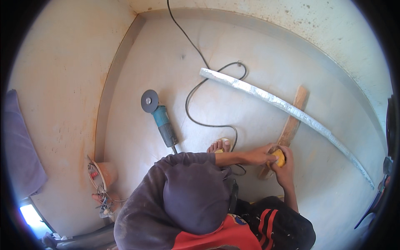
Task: The person measures a long metal bar with a tape measure, then uses an angle grinder to cut the bar. After cutting, the person measures the resulting piece again to verify the length.
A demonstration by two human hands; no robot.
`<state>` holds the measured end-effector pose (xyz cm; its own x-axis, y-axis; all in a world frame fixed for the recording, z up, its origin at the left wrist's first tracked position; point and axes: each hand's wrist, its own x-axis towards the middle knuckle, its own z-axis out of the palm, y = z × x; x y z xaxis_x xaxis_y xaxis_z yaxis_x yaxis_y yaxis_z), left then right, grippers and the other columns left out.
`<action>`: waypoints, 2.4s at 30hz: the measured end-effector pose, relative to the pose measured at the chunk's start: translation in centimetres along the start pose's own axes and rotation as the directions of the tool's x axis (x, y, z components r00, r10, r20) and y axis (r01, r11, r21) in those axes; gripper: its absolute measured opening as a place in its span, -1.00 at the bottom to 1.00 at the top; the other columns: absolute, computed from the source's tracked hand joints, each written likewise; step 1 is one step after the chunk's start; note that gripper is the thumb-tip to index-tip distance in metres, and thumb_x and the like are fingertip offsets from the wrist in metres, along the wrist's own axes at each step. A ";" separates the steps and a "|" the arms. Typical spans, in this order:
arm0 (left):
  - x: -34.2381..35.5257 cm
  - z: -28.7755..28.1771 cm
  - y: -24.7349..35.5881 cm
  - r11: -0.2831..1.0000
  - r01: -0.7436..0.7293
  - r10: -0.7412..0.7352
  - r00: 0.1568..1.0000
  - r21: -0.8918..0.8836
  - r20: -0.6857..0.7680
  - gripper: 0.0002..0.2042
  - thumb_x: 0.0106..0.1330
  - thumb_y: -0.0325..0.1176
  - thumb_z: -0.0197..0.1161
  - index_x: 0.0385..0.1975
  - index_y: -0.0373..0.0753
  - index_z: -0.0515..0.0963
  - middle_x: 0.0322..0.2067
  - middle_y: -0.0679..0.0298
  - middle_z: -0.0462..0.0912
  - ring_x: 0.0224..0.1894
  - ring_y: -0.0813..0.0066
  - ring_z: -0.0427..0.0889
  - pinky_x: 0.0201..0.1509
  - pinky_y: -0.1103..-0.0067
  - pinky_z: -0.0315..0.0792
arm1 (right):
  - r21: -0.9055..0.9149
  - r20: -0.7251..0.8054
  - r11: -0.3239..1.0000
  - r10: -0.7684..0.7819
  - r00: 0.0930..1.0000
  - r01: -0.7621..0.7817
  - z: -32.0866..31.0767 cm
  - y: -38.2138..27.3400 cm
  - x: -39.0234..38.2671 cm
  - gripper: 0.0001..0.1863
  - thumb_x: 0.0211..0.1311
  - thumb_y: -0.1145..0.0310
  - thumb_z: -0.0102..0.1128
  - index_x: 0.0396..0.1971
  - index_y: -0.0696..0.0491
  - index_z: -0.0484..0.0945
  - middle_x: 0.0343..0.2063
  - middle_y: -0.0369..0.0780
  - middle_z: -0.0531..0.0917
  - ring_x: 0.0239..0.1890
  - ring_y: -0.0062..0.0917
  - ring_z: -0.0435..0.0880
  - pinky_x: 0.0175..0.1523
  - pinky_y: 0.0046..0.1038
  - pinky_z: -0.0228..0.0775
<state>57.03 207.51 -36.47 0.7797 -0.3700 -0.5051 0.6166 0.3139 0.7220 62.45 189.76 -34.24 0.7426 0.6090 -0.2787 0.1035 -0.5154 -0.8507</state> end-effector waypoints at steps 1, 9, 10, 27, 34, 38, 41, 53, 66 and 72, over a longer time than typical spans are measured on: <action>-0.1 0.0 0.1 0.999 0.012 -0.010 0.999 -0.044 0.032 -0.41 0.37 -0.08 0.12 0.27 -0.30 0.16 0.07 0.06 0.43 0.12 0.29 0.43 0.12 0.41 0.41 | 0.062 -0.079 0.995 0.088 0.993 -0.083 -0.6 1.2 -0.5 -0.30 -0.08 0.53 0.21 0.18 0.20 0.27 0.09 -0.06 0.41 0.19 -0.23 0.37 0.31 -0.31 0.14; -0.9 -2.0 0.4 0.963 -0.009 -0.002 0.999 0.271 0.040 -0.49 0.38 -0.12 0.13 0.20 -0.32 0.28 -0.01 0.08 0.47 0.03 0.33 0.50 -0.01 0.46 0.53 | 0.083 -0.570 0.996 0.082 0.817 -0.042 -5.2 12.0 -1.8 -0.22 -0.13 0.72 -0.03 0.27 0.16 0.15 0.18 -0.07 0.26 0.29 -0.23 0.28 0.39 -0.25 0.03; -1.3 -2.2 0.2 0.950 0.005 -0.010 1.000 0.313 0.015 -0.50 0.38 -0.12 0.13 0.18 -0.32 0.30 -0.02 0.08 0.49 0.01 0.34 0.52 -0.03 0.47 0.53 | 0.105 -0.558 0.993 0.106 0.823 -0.057 -5.5 13.0 -1.8 -0.21 -0.13 0.73 -0.05 0.28 0.16 0.13 0.20 -0.07 0.23 0.30 -0.22 0.26 0.40 -0.24 0.02; -23.3 -8.4 20.1 0.545 0.299 0.648 0.443 0.783 -0.620 -0.59 0.39 -0.10 0.09 0.00 -0.34 0.48 -0.17 0.05 0.62 -0.14 0.26 0.60 -0.02 0.42 0.45 | -0.188 -0.345 0.948 -0.309 0.886 0.258 -18.2 0.8 2.3 -0.76 0.35 0.40 -0.03 -0.40 0.28 0.49 -0.51 -0.12 0.55 -0.42 -0.40 0.54 -0.21 -0.42 0.36; -27.1 -17.1 31.3 0.414 0.370 0.774 0.337 0.831 -0.536 -0.55 0.40 -0.07 0.04 -0.03 -0.39 0.50 -0.15 -0.04 0.63 -0.03 0.13 0.61 0.05 0.41 0.43 | -0.028 0.023 0.957 -0.289 0.957 0.290 -13.9 -17.9 14.7 -0.49 0.42 0.10 -0.11 -0.41 0.29 0.56 -0.46 -0.08 0.63 -0.37 -0.42 0.64 -0.17 -0.42 0.44; -26.1 -27.4 36.2 0.449 0.260 0.808 0.291 0.855 -0.512 -0.48 0.40 -0.02 0.02 0.00 -0.47 0.47 -0.06 -0.10 0.59 0.05 0.09 0.56 0.11 0.39 0.40 | 0.232 0.118 0.954 -0.224 0.968 0.192 -4.0 -25.5 26.0 -0.46 0.42 0.02 -0.12 -0.17 0.28 0.53 -0.34 -0.07 0.64 -0.25 -0.42 0.65 -0.07 -0.41 0.48; -23.7 -34.8 39.8 0.599 0.174 0.721 0.306 0.782 -0.621 -0.38 0.38 0.03 0.04 0.07 -0.53 0.40 0.04 -0.22 0.49 0.15 0.04 0.48 0.17 0.38 0.36 | 0.538 0.130 0.837 -0.202 0.971 0.102 4.8 -30.5 35.7 -0.39 0.41 -0.01 -0.11 0.07 0.31 0.37 -0.19 -0.02 0.61 -0.11 -0.35 0.62 0.05 -0.37 0.45; -13.9 -50.6 44.8 0.238 0.431 0.952 0.076 0.871 -0.298 0.36 -0.10 0.38 0.30 0.33 -0.42 -0.52 0.27 -0.55 -0.49 0.36 -0.51 -0.41 0.39 -0.07 -0.24 | 0.842 -0.014 0.540 0.043 0.999 -0.011 23.0 -41.4 54.1 -0.53 0.40 0.07 -0.09 -0.09 0.24 0.44 -0.41 -0.15 0.58 -0.39 -0.45 0.54 -0.25 -0.40 0.43; -13.4 -53.7 44.8 0.242 0.280 0.946 0.145 0.929 -0.290 0.49 -0.25 0.41 0.39 0.28 -0.26 -0.74 0.19 -0.46 -0.84 0.26 -0.52 -0.81 0.20 -0.35 -0.37 | 0.580 -0.423 0.813 0.257 0.869 0.042 23.7 -46.1 50.8 -0.51 0.39 0.11 -0.17 -0.27 0.23 0.62 -0.25 0.03 0.65 -0.16 -0.15 0.63 -0.04 -0.17 0.38; -13.5 -53.7 44.9 0.236 0.237 0.945 0.168 0.943 -0.279 0.51 -0.27 0.41 0.41 0.25 -0.23 -0.79 0.16 -0.48 -0.87 0.24 -0.54 -0.83 0.17 -0.37 -0.40 | 0.363 -0.403 0.929 0.086 0.911 0.072 26.4 -45.0 50.0 -0.48 0.40 0.09 -0.21 -0.30 0.23 0.61 -0.32 0.09 0.65 -0.23 -0.03 0.62 -0.03 -0.10 0.36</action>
<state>80.05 273.61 -22.63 0.7446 0.4782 0.4658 0.2277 -0.8378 0.4962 77.47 259.31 -21.63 0.9521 0.2676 -0.1480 -0.0905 -0.2157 -0.9723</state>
